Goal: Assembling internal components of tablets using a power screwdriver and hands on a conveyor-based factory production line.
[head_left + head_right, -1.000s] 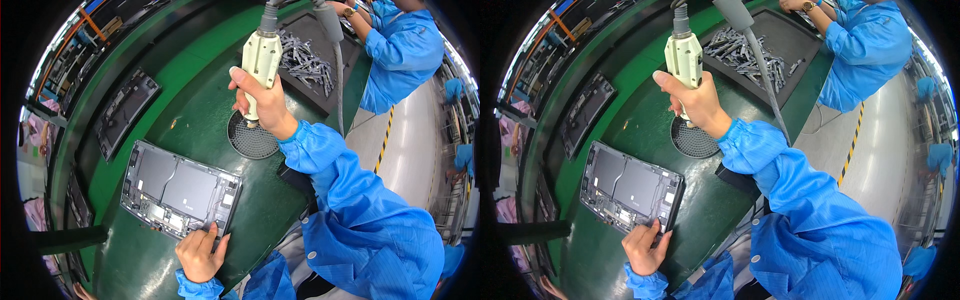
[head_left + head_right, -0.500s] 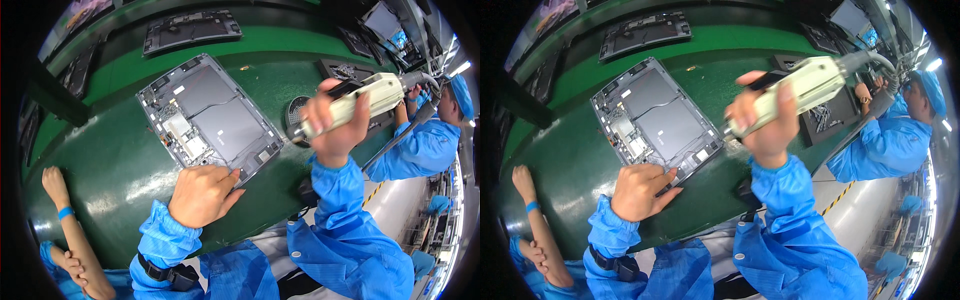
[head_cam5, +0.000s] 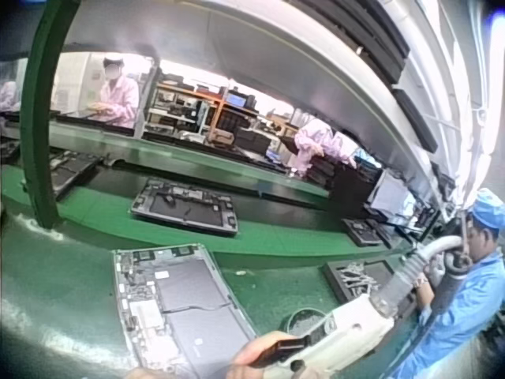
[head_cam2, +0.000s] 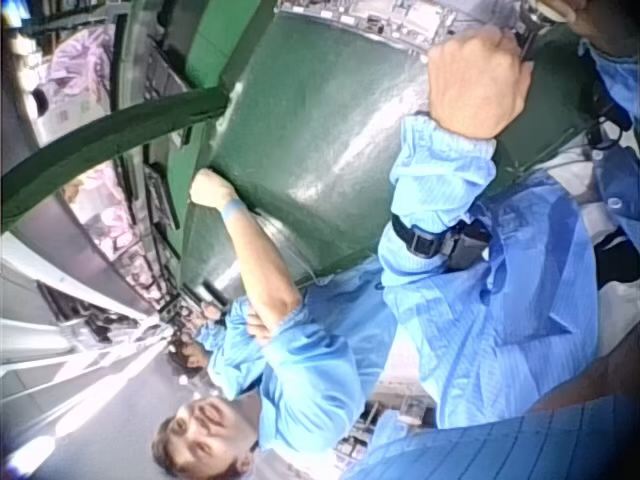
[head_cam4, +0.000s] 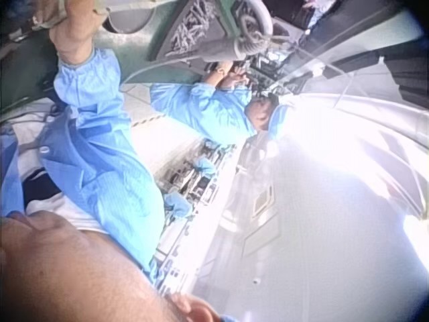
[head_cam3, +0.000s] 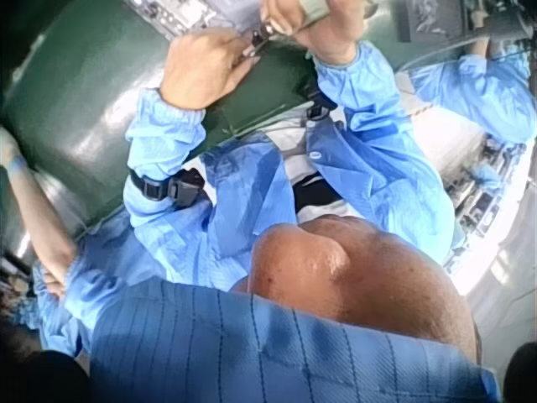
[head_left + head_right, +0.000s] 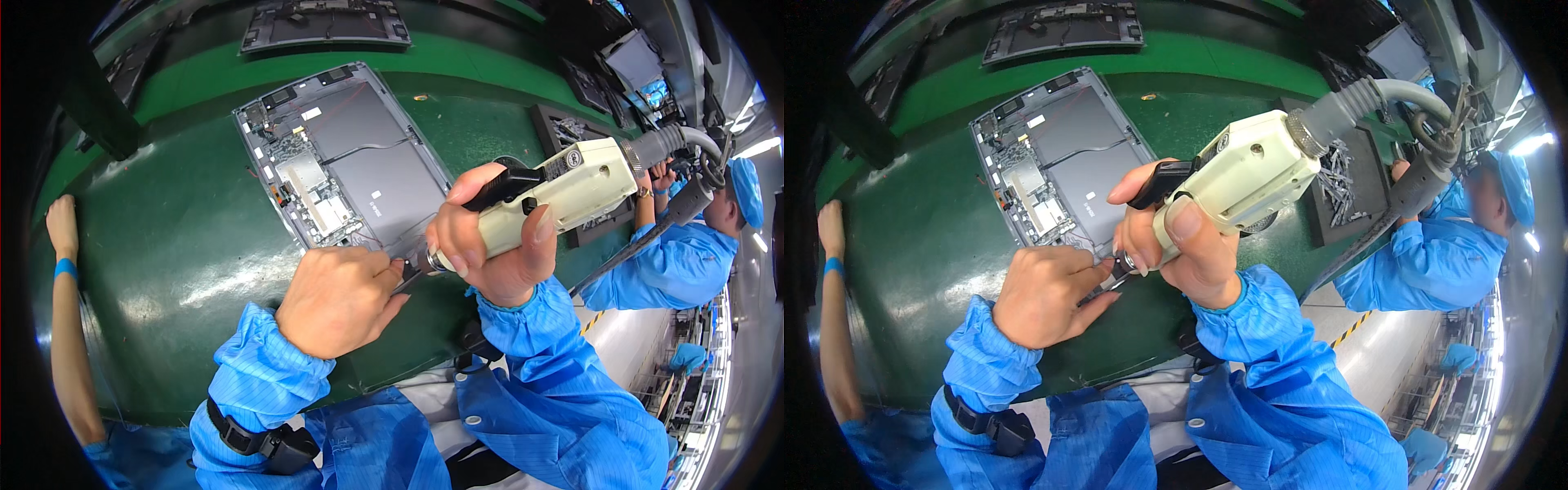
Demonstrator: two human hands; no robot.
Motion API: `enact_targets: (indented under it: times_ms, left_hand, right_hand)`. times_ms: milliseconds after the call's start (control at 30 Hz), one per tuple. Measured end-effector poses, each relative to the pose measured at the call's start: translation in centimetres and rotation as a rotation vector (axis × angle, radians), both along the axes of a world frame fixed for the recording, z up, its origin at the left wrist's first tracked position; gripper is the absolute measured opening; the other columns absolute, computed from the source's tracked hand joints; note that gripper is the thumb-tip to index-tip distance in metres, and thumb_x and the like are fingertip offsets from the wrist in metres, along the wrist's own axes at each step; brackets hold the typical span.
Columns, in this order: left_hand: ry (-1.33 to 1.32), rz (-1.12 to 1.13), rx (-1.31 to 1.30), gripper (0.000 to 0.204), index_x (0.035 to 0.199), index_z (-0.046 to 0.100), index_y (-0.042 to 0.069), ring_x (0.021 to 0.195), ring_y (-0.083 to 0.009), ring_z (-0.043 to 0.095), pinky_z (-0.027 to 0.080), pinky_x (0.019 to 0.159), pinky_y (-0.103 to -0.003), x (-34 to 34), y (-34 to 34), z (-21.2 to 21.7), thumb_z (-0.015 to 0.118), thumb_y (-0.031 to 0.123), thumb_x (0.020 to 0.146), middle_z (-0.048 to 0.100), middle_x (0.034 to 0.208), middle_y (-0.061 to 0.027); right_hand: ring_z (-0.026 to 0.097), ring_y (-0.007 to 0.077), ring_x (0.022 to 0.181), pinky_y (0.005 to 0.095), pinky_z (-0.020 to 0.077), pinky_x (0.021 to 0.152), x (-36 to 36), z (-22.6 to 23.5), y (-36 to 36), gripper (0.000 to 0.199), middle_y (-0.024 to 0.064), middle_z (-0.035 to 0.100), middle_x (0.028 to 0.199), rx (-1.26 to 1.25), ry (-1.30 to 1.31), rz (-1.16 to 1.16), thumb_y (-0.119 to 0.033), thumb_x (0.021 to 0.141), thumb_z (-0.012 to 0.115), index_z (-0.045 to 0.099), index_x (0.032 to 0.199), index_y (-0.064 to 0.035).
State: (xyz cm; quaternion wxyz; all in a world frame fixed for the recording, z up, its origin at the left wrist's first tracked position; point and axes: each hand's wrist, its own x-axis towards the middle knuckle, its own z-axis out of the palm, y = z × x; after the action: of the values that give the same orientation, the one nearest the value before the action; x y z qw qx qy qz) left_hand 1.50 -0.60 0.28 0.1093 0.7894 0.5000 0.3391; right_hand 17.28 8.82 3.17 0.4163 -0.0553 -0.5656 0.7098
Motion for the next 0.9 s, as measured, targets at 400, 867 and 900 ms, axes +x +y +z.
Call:
enact_targets:
  times_ms: [400,867,900]
  left_hand:
    - [0.085,-0.048,-0.079,0.023,0.083,0.066,0.001,0.064,-0.0242,0.059,0.047,0.054,-0.037,-0.5,-0.2,0.8,0.071,0.016,0.067,0.056,0.069,-0.0061]
    - [0.116,0.163,-0.015,0.031,0.101,0.064,0.001,0.057,-0.0311,0.056,0.044,0.052,-0.038,0.5,0.5,1.3,0.068,0.008,0.072,0.054,0.074,-0.0128]
    - [0.12,0.125,0.011,0.031,0.101,0.064,0.001,0.057,-0.0311,0.056,0.044,0.052,-0.038,0.7,0.6,1.5,0.068,0.008,0.072,0.054,0.074,-0.0128]
  right_hand:
    - [0.053,0.0124,0.049,0.0308,0.0501,0.058,0.0,1.4,-0.1,0.061,-0.0007,0.05,0.052,0.459,-0.361,0.106,-0.057,0.074,0.069,0.052,0.084,0.0002]
    - [0.045,0.0124,0.042,0.028,0.0448,0.05,6.5,2.0,7.3,0.048,0.0034,0.044,0.048,-0.027,0.153,-0.556,-0.041,0.09,0.05,0.055,0.091,0.0072]
    - [0.044,0.0135,0.041,0.0282,0.044,0.047,7.3,1.7,8.3,0.043,0.0044,0.044,0.047,-0.034,0.143,-0.636,-0.038,0.088,0.055,0.054,0.086,0.005]
